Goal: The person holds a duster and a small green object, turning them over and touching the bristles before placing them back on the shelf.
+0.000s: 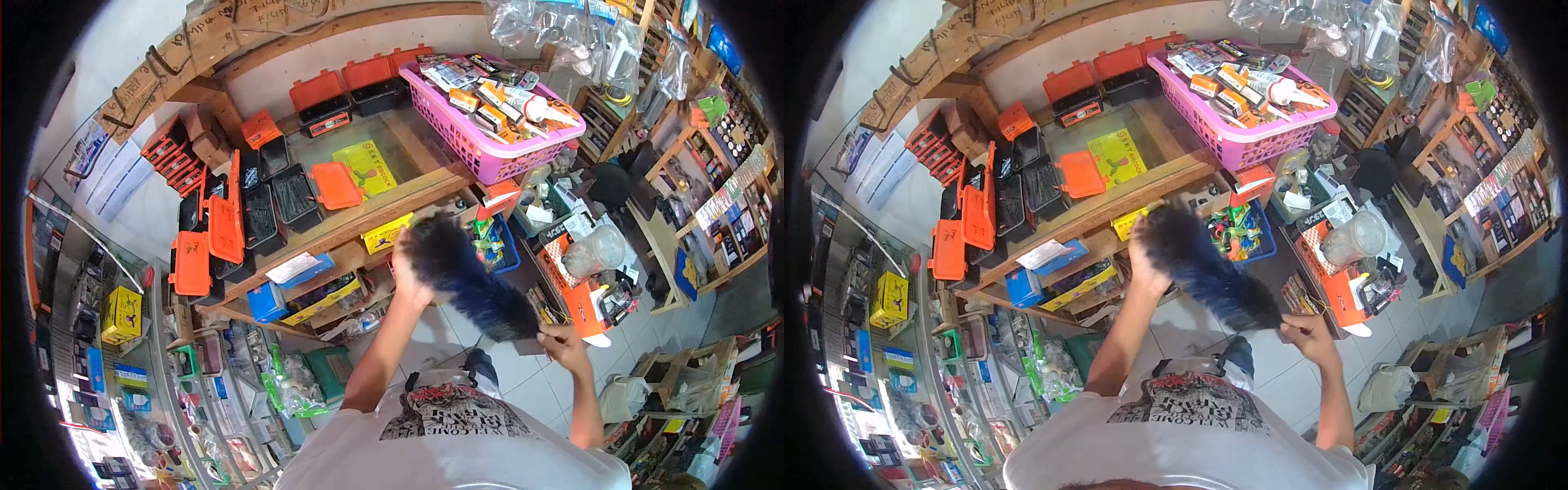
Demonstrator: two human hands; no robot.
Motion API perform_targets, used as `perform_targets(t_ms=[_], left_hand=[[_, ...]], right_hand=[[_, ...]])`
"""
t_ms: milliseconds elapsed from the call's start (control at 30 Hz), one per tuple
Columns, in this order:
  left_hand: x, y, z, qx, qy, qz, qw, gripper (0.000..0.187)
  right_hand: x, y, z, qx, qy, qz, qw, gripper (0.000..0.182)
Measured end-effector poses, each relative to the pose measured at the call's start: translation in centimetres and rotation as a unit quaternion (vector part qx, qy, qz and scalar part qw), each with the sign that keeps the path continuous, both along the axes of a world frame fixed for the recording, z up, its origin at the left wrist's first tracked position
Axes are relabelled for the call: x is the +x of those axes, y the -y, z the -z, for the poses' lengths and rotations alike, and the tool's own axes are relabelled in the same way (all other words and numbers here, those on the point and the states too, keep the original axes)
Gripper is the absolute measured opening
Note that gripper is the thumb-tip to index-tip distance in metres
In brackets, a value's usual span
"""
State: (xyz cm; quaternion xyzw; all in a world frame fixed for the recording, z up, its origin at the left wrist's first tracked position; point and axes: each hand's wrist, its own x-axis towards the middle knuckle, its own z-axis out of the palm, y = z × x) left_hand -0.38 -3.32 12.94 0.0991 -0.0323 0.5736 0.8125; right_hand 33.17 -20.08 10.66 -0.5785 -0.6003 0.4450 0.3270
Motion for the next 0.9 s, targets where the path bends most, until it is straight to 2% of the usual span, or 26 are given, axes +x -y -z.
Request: perform_targets(t_ms=[67, 167, 267, 300, 400, 433, 500, 600, 633, 700, 733, 767, 800, 833, 867, 900], left_hand=[[1.3, 1.3, 0.3, -0.088, 0.081, 0.068, 0.990, 0.048], [3.9, 3.0, 2.8, -0.039, 0.153, 0.144, 0.977, 0.049], [3.3, 2.2, 3.5, -0.021, -0.026, 0.069, 0.997, 0.049], [2.7, 2.8, 1.0, -0.143, 0.007, 0.073, 0.987, 0.045], [-0.4, -1.0, 4.7, -0.090, -0.056, -0.003, 0.994, 0.044], [-1.2, -0.3, 2.8, -0.093, 0.110, 0.046, 0.988, 0.042], [-2.2, -0.9, 4.1, -0.075, 0.054, 0.012, 0.996, 0.046], [-0.3, -1.4, 11.7, -0.049, -0.065, -0.066, 0.995, 0.052], [0.7, -0.6, 12.6, -0.102, -0.118, -0.072, 0.985, 0.056], [2.0, 1.0, 12.4, -0.176, -0.186, -0.086, 0.963, 0.061], [2.2, 1.3, 11.4, -0.196, -0.202, -0.093, 0.955, 0.063], [2.2, 1.7, 6.8, -0.181, -0.181, -0.098, 0.962, 0.062], [2.1, 1.8, 4.3, -0.167, -0.160, -0.102, 0.968, 0.061], [0.3, 0.2, 5.7, -0.126, -0.159, -0.083, 0.976, 0.068], [-0.9, -0.7, 7.2, 0.069, -0.095, -0.029, 0.993, 0.071], [-2.3, -1.4, 6.9, 0.084, -0.052, -0.021, 0.995, 0.070]], right_hand=[[-2.2, -0.3, -0.6, 0.043, 0.017, -0.015, 0.999, 0.026], [-5.5, -0.6, 2.2, 0.050, -0.037, -0.006, 0.998, 0.028], [-8.3, -0.3, 1.1, -0.034, -0.152, 0.027, 0.987, 0.016], [-8.5, -0.2, 1.9, -0.039, -0.160, 0.047, 0.985, 0.018], [-5.7, 0.4, 4.5, -0.104, -0.175, -0.013, 0.979, 0.022], [-5.3, 0.6, 4.6, -0.107, -0.178, -0.017, 0.978, 0.021], [-5.0, 0.9, 4.9, -0.113, -0.185, -0.024, 0.976, 0.019], [-7.2, 0.0, 3.6, -0.101, -0.185, 0.010, 0.977, 0.020], [-8.4, -0.6, 2.4, -0.097, -0.199, 0.014, 0.975, 0.018], [-10.6, -1.3, 0.2, -0.093, -0.226, 0.020, 0.969, 0.030], [-10.9, -1.4, 0.5, -0.091, -0.234, 0.011, 0.968, 0.023], [-11.2, -1.3, 1.2, -0.089, -0.242, 0.003, 0.966, 0.020], [-11.4, -1.1, 1.6, -0.087, -0.249, -0.005, 0.964, 0.023], [-11.7, -0.7, 1.4, -0.104, -0.244, 0.003, 0.964, 0.023], [-11.6, -0.4, 2.3, -0.101, -0.225, -0.001, 0.969, 0.023], [-11.4, 0.0, 3.7, -0.099, -0.205, -0.005, 0.974, 0.024]])
